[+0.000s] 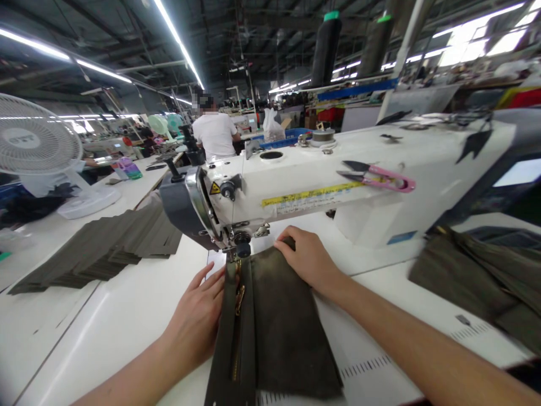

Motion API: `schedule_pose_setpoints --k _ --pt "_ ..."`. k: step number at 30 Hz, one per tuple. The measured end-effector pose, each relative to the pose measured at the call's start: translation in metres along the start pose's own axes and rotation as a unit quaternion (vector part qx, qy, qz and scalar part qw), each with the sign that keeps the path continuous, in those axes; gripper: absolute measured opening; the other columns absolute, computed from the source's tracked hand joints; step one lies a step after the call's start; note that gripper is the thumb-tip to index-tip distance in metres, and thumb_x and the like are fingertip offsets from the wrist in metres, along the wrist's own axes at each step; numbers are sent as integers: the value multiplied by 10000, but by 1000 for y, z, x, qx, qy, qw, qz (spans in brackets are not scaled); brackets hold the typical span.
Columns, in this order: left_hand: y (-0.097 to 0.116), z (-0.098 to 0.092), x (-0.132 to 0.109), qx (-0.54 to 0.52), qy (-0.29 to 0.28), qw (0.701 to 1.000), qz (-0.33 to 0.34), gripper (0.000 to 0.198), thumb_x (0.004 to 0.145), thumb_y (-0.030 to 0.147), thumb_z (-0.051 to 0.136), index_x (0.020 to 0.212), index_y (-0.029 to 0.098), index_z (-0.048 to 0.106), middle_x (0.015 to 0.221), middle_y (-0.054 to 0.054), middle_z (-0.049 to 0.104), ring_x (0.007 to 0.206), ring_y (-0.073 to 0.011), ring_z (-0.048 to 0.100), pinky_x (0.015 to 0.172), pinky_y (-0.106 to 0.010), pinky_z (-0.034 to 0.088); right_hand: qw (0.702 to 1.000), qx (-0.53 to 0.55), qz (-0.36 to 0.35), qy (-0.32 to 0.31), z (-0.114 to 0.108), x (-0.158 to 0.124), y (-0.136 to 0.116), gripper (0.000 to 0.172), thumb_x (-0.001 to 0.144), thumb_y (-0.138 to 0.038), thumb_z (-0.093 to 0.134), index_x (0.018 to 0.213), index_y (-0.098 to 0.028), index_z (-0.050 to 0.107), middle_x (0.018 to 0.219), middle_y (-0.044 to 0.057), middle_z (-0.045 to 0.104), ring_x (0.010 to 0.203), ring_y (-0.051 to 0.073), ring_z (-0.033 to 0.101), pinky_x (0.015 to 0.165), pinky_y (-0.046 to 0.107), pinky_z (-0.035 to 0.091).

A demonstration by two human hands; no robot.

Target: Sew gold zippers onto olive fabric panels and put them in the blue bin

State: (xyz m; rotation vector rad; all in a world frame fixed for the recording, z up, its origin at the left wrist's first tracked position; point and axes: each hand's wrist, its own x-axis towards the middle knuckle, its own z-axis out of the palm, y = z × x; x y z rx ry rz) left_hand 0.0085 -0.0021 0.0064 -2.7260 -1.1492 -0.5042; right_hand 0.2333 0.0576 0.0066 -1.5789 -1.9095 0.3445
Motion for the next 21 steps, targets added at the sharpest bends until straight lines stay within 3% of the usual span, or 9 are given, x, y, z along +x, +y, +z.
schedule_pose_setpoints --k 5,8,11,14,17,21 --pt "2 -5 4 21 -4 1000 -2 151 665 124 496 765 153 604 808 -94 620 918 -263 542 1009 -498 295 994 -93 -47 -14 8 8 16 125 821 -238 495 724 -184 554 706 17 639 663 167 575 644 272 388" --pt "3 -5 3 -3 1 1000 -18 132 655 129 499 748 162 587 817 -86 608 910 -262 535 994 -507 308 986 -144 -79 5 5 2 8 138 828 -192 468 746 -156 573 783 92 627 792 239 550 721 357 366" --pt "4 -4 -1 -24 15 999 -41 147 670 137 486 783 158 577 850 -90 597 906 -259 537 975 -513 327 961 -186 -203 39 4 -13 -17 219 861 -155 396 799 -125 604 852 137 613 855 259 527 777 405 372" --pt "3 -2 -4 -30 56 995 -79 184 695 126 460 853 126 554 875 -116 583 880 -256 548 895 -488 420 945 -118 -306 12 15 -30 -40 264 886 -196 381 990 -96 603 967 131 626 942 227 542 864 374 417" --pt "-2 4 -7 -32 108 991 -75 317 714 98 428 1019 63 506 1031 -187 567 983 -277 540 844 -458 484 949 -71 -306 -28 32 -40 -46 360 875 -180 360 1158 -33 527 1178 156 561 1115 227 487 967 373 397" --pt "-13 16 -9 -50 112 992 4 355 755 40 386 1080 97 515 1127 -171 579 1064 -252 543 906 -433 476 951 -82 -294 -54 43 -42 -44 409 870 -153 319 1192 19 502 1252 188 500 1188 247 433 1016 396 356"
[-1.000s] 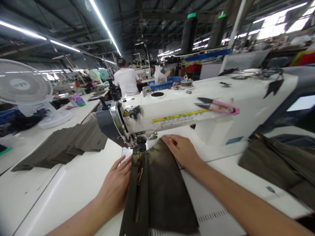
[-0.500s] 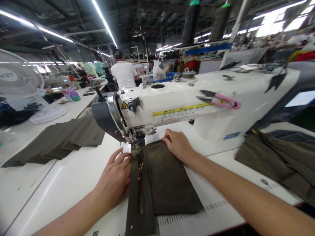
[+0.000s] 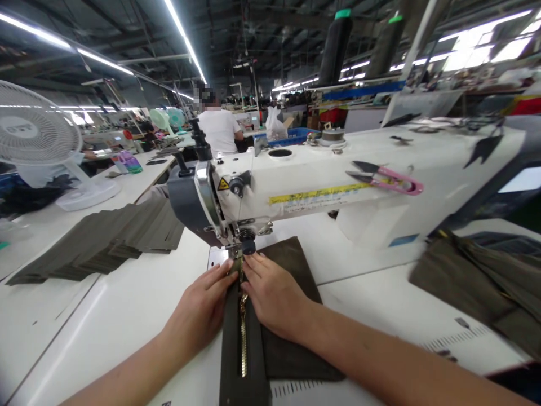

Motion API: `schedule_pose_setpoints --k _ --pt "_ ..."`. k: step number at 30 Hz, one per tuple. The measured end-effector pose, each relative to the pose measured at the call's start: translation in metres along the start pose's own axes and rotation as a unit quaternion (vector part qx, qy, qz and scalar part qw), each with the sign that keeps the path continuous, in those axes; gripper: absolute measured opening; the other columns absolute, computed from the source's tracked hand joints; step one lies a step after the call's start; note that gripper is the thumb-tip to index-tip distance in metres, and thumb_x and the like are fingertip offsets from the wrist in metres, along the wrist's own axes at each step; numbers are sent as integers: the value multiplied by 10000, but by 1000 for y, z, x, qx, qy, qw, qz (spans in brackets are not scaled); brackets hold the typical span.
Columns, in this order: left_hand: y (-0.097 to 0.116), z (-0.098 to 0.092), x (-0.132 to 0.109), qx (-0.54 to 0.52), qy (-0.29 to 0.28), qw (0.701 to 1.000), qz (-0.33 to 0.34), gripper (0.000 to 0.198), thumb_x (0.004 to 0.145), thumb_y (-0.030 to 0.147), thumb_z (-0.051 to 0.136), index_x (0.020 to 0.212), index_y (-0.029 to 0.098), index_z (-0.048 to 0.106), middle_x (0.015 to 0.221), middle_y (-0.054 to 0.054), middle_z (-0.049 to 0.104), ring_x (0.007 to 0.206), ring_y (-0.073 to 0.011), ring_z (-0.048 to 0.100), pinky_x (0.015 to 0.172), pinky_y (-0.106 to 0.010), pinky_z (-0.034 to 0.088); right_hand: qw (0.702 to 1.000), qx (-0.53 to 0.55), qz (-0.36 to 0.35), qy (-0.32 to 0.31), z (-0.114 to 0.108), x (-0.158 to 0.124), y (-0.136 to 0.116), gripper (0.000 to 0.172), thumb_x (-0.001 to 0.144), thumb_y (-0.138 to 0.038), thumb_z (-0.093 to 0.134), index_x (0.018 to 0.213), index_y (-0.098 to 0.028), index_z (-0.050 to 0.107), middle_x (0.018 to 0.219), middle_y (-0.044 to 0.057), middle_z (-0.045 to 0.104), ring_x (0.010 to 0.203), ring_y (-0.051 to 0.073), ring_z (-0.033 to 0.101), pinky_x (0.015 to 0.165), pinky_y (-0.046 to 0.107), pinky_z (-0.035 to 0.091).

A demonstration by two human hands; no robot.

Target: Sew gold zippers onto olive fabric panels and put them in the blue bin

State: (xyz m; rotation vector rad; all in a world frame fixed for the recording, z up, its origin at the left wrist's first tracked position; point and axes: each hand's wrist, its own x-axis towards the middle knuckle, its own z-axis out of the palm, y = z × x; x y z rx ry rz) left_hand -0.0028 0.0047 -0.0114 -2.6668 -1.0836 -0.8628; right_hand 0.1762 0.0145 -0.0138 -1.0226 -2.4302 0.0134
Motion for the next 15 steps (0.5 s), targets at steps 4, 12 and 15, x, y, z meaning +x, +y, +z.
schedule_pose_setpoints --k 4,12,15 --pt "-5 3 1 -40 -8 998 40 272 800 53 406 1007 129 565 1086 -138 619 1026 -223 580 893 -385 497 1000 -21 9 -6 -1 2 -3 420 877 -136 286 1183 52 503 1235 225 501 1196 259 425 1022 390 346" --pt "-6 -5 10 -39 -29 997 57 240 827 102 400 975 136 586 1053 -122 642 970 -209 610 855 -375 513 1000 -26 10 -9 1 2 -2 421 897 -171 297 1199 49 490 1256 222 482 1211 256 403 1044 375 307" --pt "-3 -8 11 -3 -47 998 49 248 814 112 402 966 150 594 1049 -104 650 967 -227 613 851 -419 503 999 -19 17 -24 -1 2 -1 429 901 -194 308 1215 49 472 1290 218 448 1230 250 377 1052 372 292"
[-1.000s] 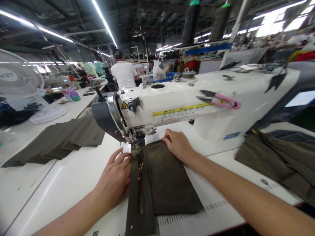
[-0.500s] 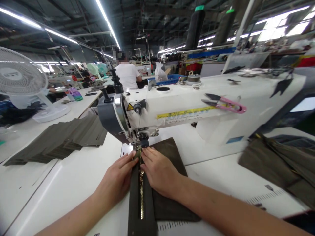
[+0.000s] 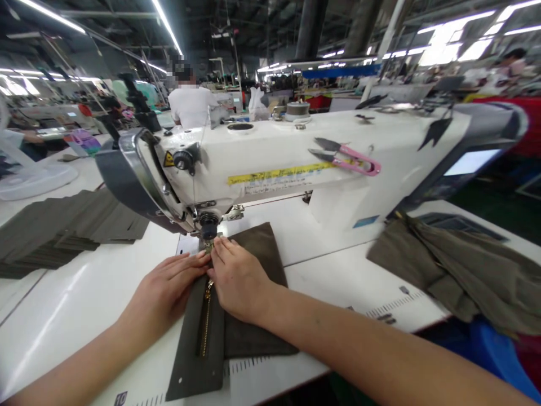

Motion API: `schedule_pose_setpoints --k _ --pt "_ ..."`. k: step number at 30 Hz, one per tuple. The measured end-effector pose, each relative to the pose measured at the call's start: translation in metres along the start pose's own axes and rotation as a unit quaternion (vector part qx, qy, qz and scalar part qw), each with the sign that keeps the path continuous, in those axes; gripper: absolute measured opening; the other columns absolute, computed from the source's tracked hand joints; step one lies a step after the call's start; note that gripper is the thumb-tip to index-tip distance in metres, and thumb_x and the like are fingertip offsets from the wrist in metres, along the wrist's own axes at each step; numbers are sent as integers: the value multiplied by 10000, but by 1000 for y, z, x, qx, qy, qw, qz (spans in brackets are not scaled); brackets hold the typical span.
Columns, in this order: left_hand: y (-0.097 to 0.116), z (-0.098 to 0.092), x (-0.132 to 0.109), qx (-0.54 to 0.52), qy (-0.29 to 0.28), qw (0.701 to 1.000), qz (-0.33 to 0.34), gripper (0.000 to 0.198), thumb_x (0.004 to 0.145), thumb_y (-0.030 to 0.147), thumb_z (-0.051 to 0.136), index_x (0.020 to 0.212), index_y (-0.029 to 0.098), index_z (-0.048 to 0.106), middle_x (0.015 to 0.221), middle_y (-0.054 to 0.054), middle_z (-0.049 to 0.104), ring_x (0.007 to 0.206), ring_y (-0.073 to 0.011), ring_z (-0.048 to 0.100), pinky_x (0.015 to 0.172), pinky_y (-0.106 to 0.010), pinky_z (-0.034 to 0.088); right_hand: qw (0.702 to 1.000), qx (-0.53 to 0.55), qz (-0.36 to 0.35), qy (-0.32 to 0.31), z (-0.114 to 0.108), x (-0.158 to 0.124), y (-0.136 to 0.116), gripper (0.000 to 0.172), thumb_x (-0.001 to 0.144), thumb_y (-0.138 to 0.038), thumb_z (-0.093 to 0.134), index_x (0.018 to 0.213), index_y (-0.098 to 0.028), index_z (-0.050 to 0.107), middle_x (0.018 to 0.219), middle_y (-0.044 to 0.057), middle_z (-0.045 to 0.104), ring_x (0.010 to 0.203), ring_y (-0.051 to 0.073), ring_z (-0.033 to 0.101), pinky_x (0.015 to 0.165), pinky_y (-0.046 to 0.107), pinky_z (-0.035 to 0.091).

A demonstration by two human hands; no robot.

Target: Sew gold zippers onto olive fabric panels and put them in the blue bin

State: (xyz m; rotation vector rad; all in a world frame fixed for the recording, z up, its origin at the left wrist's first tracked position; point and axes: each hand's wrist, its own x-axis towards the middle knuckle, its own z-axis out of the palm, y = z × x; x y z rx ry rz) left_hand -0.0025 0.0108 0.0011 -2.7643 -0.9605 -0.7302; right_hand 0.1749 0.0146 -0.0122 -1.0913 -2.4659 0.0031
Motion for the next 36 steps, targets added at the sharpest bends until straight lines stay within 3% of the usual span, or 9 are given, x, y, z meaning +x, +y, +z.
schedule_pose_setpoints --k 5,16,20,24,27,30,33,36 --pt "6 -4 3 22 -23 999 -4 251 808 119 399 968 133 592 1064 -116 641 965 -254 608 804 -449 510 1000 1 -2 -12 -2 0 1 421 901 -189 311 1206 44 482 1296 217 441 1236 249 370 1051 377 293" --pt "2 2 6 -5 -43 999 -22 227 781 78 423 937 132 579 1016 -120 621 973 -218 586 955 -436 434 996 1 -61 62 5 6 14 366 874 -150 343 1097 44 559 1153 225 562 1125 263 495 983 390 394" --pt "-2 4 7 1 -28 999 -30 228 778 80 428 941 132 578 1010 -113 629 987 -236 581 910 -420 474 995 27 -72 64 1 10 22 328 877 -149 353 1066 9 570 1088 199 601 1037 241 551 912 381 451" --pt "0 2 2 5 -8 1000 -20 235 790 90 418 957 143 575 1028 -105 639 980 -245 592 866 -441 496 991 77 -94 62 -9 6 23 211 854 -189 457 973 -76 590 1078 158 592 1036 237 521 898 400 437" --pt "4 -4 -4 2 -17 1000 6 224 801 107 421 954 148 580 1043 -102 643 961 -231 609 894 -461 472 993 84 -69 48 -14 -1 17 93 818 -205 541 772 -129 569 888 98 600 860 214 536 771 375 468" --pt "8 -9 -11 7 -41 999 29 252 798 100 415 984 130 581 1070 -115 636 982 -225 604 942 -472 429 998 14 -38 38 -17 -8 8 103 820 -154 520 723 -129 542 743 68 558 704 198 500 644 355 455" --pt "10 -10 -14 16 -44 998 35 273 798 90 406 1006 115 580 1088 -130 627 1012 -230 592 957 -481 412 997 -25 -60 34 -27 -20 -5 157 841 -105 434 771 -115 575 788 95 571 735 209 508 669 369 447" --pt "13 -8 -15 15 -27 999 14 265 807 108 406 1004 121 583 1093 -134 623 1009 -221 593 938 -447 439 995 16 -96 5 -44 -39 -23 216 820 -208 471 943 -96 609 1026 151 588 955 254 517 839 419 427"
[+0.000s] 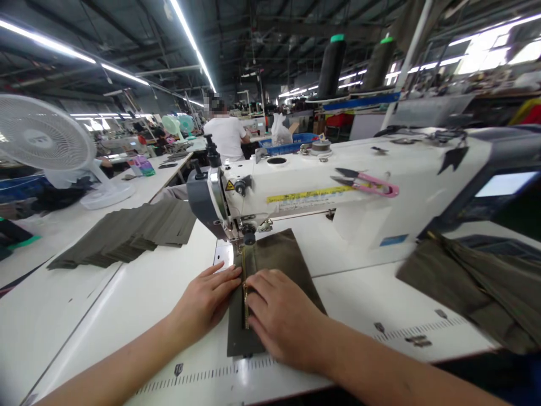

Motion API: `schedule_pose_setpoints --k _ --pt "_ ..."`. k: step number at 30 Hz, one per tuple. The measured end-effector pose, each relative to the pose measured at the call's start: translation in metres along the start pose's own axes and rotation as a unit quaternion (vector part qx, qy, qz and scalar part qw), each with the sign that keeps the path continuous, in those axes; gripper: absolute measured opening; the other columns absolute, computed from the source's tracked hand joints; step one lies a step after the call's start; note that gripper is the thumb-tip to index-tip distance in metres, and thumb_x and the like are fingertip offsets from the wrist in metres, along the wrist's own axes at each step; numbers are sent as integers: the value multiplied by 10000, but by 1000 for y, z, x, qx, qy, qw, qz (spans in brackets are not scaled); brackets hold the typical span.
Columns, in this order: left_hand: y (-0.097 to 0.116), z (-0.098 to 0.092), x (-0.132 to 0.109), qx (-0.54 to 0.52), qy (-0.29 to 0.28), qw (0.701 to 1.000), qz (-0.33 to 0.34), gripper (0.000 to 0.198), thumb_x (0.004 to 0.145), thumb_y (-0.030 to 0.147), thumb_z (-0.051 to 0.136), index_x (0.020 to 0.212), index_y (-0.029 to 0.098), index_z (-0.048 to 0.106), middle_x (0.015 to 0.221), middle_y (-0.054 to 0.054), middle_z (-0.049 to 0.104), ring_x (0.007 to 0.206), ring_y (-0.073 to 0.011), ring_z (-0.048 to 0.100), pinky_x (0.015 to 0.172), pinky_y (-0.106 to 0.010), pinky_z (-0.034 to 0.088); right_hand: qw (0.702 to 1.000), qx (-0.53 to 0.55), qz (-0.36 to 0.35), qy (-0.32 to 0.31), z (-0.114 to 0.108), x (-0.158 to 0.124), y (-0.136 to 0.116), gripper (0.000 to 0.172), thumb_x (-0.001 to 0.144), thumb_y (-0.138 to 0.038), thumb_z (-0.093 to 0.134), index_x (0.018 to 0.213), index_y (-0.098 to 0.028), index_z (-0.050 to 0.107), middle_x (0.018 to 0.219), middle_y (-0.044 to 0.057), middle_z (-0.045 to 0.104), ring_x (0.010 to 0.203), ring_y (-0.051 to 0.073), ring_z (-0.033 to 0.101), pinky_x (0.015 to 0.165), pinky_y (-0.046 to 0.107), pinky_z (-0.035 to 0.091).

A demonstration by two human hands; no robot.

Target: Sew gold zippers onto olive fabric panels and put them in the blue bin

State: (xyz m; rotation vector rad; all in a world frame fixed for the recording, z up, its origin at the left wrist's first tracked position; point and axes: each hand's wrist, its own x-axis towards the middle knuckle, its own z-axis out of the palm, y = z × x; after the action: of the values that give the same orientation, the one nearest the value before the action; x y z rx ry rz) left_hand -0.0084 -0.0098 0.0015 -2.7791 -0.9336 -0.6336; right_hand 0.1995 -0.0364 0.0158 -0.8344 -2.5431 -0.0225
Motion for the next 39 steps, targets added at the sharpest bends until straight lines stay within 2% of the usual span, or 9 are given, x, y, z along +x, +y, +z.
schedule_pose_setpoints --k 2,4,6,8,10,15,26,33,39 --pt "2 1 0 -2 4 1000 -10 261 809 117 413 1009 124 580 1098 -130 619 1013 -218 589 920 -422 458 999 5 -19 -33 -6 -10 -14 388 778 -291 508 1077 -55 582 1176 190 541 1095 293 472 930 434 392" --pt "4 2 1 1 1 1000 -14 262 807 115 424 1020 123 577 1101 -129 617 1018 -218 585 911 -415 465 999 -26 -20 -35 -2 -16 -24 476 761 -306 503 1134 -15 558 1225 216 510 1146 315 448 954 432 392" --pt "6 2 1 9 -9 1000 -21 270 805 105 433 1035 120 573 1105 -131 614 1018 -220 585 909 -419 464 998 -66 -16 11 10 -17 -29 422 772 -248 472 1091 2 589 1183 219 545 1122 309 481 942 405 421" --pt "7 3 1 18 -15 999 -27 269 804 93 438 1034 118 575 1101 -132 615 1009 -222 589 904 -425 464 991 -96 -22 88 25 -15 -29 331 784 -148 421 978 3 643 1076 210 612 1043 281 549 906 361 463" --pt "7 3 1 27 -15 999 -31 258 805 87 445 1023 115 579 1094 -130 620 997 -224 595 895 -426 470 983 -111 -34 141 37 -12 -27 324 784 -57 365 884 -11 670 975 194 655 961 249 598 855 323 503" --pt "9 5 3 43 -14 998 -33 246 782 58 471 992 101 590 1075 -134 627 974 -229 604 882 -419 482 978 -98 -32 180 41 -9 -26 356 815 -38 324 837 -26 679 922 181 672 904 233 623 812 302 532" --pt "-8 9 13 30 50 998 -7 223 796 61 444 954 95 598 979 -134 648 903 -234 622 808 -397 533 982 -89 -37 164 46 -2 -16 326 826 -60 351 904 -4 663 989 199 649 954 252 604 869 313 501" --pt "-14 11 12 5 43 999 -16 234 805 62 435 996 106 563 948 -133 629 920 -233 604 826 -386 531 986 -89 -32 140 50 5 -3 321 800 -52 366 938 -17 653 1029 188 640 987 244 589 885 315 493" --pt "-22 16 19 -20 40 998 -33 219 844 81 389 998 126 539 887 -112 595 883 -220 590 767 -369 542 989 -86 -29 121 57 11 9 319 785 -64 395 986 -24 639 1049 184 633 1022 241 569 898 325 481"
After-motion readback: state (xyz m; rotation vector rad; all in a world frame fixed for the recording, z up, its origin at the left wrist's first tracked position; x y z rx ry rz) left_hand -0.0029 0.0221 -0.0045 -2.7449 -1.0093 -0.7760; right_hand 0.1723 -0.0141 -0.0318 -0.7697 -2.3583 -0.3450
